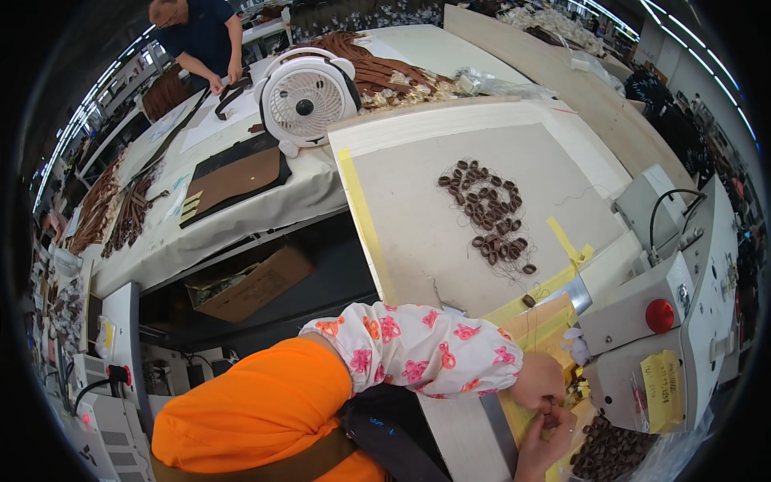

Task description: The recorder is using a machine to process or assemble small leather components at a workshop station.

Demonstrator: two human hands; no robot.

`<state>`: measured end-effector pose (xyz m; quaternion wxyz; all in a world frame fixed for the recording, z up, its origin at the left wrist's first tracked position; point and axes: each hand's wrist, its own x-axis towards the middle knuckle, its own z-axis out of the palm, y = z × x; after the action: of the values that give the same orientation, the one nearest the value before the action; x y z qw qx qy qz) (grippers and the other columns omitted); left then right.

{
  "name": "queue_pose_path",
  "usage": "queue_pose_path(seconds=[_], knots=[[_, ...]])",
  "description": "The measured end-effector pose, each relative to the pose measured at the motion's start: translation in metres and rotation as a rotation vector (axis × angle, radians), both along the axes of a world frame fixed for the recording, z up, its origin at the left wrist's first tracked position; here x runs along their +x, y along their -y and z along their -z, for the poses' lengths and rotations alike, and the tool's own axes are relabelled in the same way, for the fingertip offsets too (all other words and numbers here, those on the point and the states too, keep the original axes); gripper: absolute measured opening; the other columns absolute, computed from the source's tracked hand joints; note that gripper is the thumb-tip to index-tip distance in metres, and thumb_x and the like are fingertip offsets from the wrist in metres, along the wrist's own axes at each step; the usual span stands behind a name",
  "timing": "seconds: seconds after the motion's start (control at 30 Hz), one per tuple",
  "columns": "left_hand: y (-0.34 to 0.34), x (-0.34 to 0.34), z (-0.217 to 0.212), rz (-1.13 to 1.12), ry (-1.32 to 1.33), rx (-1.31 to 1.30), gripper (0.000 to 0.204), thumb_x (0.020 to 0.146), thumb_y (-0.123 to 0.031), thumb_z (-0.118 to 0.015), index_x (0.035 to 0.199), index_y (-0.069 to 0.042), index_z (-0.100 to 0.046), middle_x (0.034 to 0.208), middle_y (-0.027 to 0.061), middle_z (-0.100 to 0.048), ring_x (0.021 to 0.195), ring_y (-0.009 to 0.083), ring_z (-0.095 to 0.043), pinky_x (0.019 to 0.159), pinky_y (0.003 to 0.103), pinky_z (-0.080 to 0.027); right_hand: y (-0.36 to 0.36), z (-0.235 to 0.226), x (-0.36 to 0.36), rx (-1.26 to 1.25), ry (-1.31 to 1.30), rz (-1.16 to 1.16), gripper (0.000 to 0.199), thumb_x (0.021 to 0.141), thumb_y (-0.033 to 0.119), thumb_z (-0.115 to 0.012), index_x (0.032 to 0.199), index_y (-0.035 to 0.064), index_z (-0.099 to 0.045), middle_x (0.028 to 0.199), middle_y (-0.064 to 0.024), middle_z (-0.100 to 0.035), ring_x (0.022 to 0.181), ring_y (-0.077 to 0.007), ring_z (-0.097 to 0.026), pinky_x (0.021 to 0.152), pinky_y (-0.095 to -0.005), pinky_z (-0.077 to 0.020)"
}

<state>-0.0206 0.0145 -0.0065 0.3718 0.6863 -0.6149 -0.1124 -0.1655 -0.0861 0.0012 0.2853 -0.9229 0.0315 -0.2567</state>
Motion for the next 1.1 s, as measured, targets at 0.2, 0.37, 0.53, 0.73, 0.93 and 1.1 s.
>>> queue_pose_path(seconds=[0.2,0.37,0.53,0.73,0.93,1.1], knots=[[0.002,-0.001,-0.005,0.030,-0.056,-0.016,0.019,0.071,-0.027,-0.062,0.073,-0.009,-0.064,0.070,0.0089,-0.062,0.072,0.0289,-0.060,0.061,0.040,-0.046,0.006,-0.002,0.000,0.007,0.014,0.092,0.014,0.073,-0.002,-0.063,0.082,-0.0001,-0.052,0.065,-0.0065,-0.049,0.055,-0.0155,-0.047,0.053,-0.0269,-0.0386],[-0.010,0.011,-0.003,-0.042,-0.061,-0.035,0.023,0.075,-0.031,-0.062,0.087,-0.012,-0.065,0.067,0.0084,-0.062,0.065,0.0265,-0.061,0.059,0.037,-0.046,0.004,-0.006,0.011,0.127,0.002,0.153,0.018,0.070,0.003,-0.070,0.080,0.0040,-0.056,0.059,-0.0051,-0.050,0.051,-0.0148,-0.049,0.048,-0.0272,-0.0394],[0.000,0.006,-0.017,-0.120,-0.105,0.098,0.022,0.075,-0.027,-0.064,0.091,-0.013,-0.067,0.065,0.0085,-0.062,0.060,0.0220,-0.061,0.057,0.033,-0.047,0.018,-0.005,0.010,0.339,-0.028,0.184,0.013,0.071,0.001,-0.066,0.080,0.0018,-0.057,0.066,-0.0068,-0.055,0.057,-0.0145,-0.056,0.053,-0.0265,-0.0454],[0.003,-0.006,-0.019,-0.239,-0.092,0.153,0.021,0.077,-0.024,-0.064,0.088,-0.007,-0.065,0.068,0.0080,-0.064,0.061,0.0199,-0.062,0.057,0.031,-0.047,0.019,-0.010,0.013,0.364,-0.014,0.166,0.012,0.071,0.000,-0.063,0.080,-0.0014,-0.056,0.070,-0.0109,-0.056,0.060,-0.0215,-0.057,0.054,-0.0300,-0.0458],[-0.001,0.000,-0.019,-0.265,-0.131,0.131,0.018,0.076,-0.022,-0.065,0.085,-0.006,-0.065,0.069,0.0100,-0.064,0.061,0.0188,-0.063,0.055,0.030,-0.047,0.018,-0.006,0.021,0.366,0.047,0.120,0.011,0.072,0.002,-0.063,0.080,-0.0017,-0.057,0.072,-0.0116,-0.058,0.062,-0.0226,-0.057,0.055,-0.0304,-0.0458],[0.007,0.003,-0.023,-0.287,-0.001,0.123,0.020,0.078,-0.023,-0.064,0.085,-0.005,-0.066,0.068,0.0099,-0.064,0.060,0.0205,-0.063,0.055,0.031,-0.047,0.024,-0.003,0.030,0.305,0.070,0.160,0.010,0.072,0.000,-0.062,0.079,-0.0022,-0.056,0.074,-0.0153,-0.059,0.068,-0.0318,-0.058,0.058,-0.0359,-0.0464]])
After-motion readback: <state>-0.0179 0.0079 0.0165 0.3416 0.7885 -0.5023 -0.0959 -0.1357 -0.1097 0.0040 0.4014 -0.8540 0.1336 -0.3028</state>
